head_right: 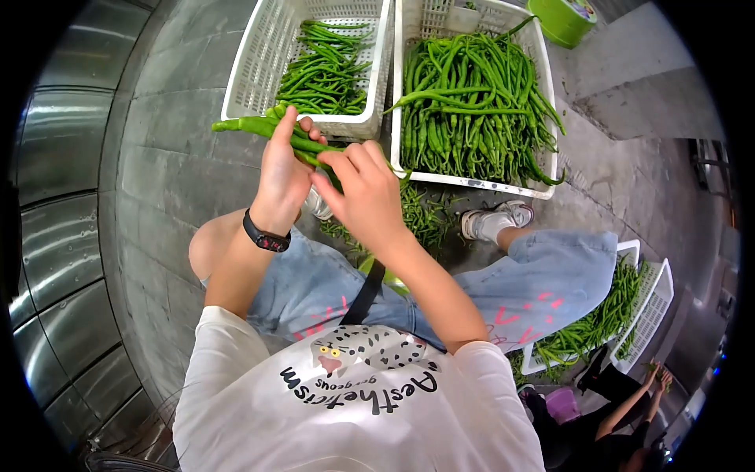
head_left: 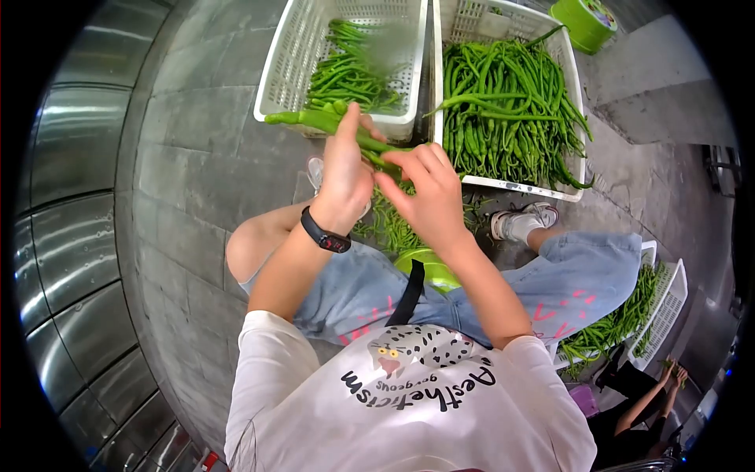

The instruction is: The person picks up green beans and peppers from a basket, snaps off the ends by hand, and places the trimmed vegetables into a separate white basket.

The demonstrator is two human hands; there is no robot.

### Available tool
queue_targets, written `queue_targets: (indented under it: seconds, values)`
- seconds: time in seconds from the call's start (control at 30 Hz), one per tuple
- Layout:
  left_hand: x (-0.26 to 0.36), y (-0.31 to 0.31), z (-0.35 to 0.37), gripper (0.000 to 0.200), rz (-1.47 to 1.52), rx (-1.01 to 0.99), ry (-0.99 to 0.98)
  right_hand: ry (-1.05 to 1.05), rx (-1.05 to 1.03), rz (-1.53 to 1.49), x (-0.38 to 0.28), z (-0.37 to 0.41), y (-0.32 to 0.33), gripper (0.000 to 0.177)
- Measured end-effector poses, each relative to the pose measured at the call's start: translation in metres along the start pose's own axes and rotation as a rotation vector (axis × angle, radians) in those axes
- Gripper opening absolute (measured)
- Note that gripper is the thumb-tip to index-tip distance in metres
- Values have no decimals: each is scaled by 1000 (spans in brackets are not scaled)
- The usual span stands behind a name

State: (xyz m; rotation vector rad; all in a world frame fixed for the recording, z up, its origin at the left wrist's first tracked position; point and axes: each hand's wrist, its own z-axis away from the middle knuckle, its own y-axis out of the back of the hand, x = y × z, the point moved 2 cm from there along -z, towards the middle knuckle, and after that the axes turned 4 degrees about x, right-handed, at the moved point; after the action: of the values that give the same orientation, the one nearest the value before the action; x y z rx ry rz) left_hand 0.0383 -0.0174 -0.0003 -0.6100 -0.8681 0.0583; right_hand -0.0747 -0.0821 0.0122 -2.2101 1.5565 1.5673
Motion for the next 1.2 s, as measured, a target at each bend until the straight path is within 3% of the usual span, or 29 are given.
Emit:
queue_targets:
  seconds: [0.13, 0.23, 0.33, 0.5, 0.63, 0.73, 0.8, 0.87, 0.9, 1.0, 1.2]
  values:
    - [5, 4, -6, 14, 17, -87, 32, -366, -14, -315, 14, 3, 13, 8]
    - [6, 0, 1, 13, -12, -137, 34, -616, -12, -683, 31, 18, 26, 9]
    - [3, -3, 2, 10, 13, -184, 43, -729, -11, -790, 31, 27, 33, 10]
    - [22, -9, 5, 10, 131, -327, -45, -302, 167, -482, 35, 33, 43, 8]
    - [33, -9, 4, 19, 266, -487, -81, -450, 226, -619, 37, 37, 49, 11]
    - [37, -11, 5, 24, 304, -546, -101, -315, 285, -405, 39, 37, 58, 12]
    - [39, -8, 5, 27, 332, -594, -104, -412, 291, -582, 38, 33, 59, 16]
    - [41, -4, 1, 29, 368, -661, -103, -735, 92, -879, 43, 34, 66, 18]
    - [45, -7, 5, 22, 378, -605, -87, -763, 11, -934, 44, 35, 67, 19]
    - [53, -1, 0, 14, 450, -826, -81, -816, -151, -1045, 45, 44, 68, 19]
    - [69, 6, -1, 33, 541, -1126, -85, -863, -181, -1009, 54, 60, 61, 15]
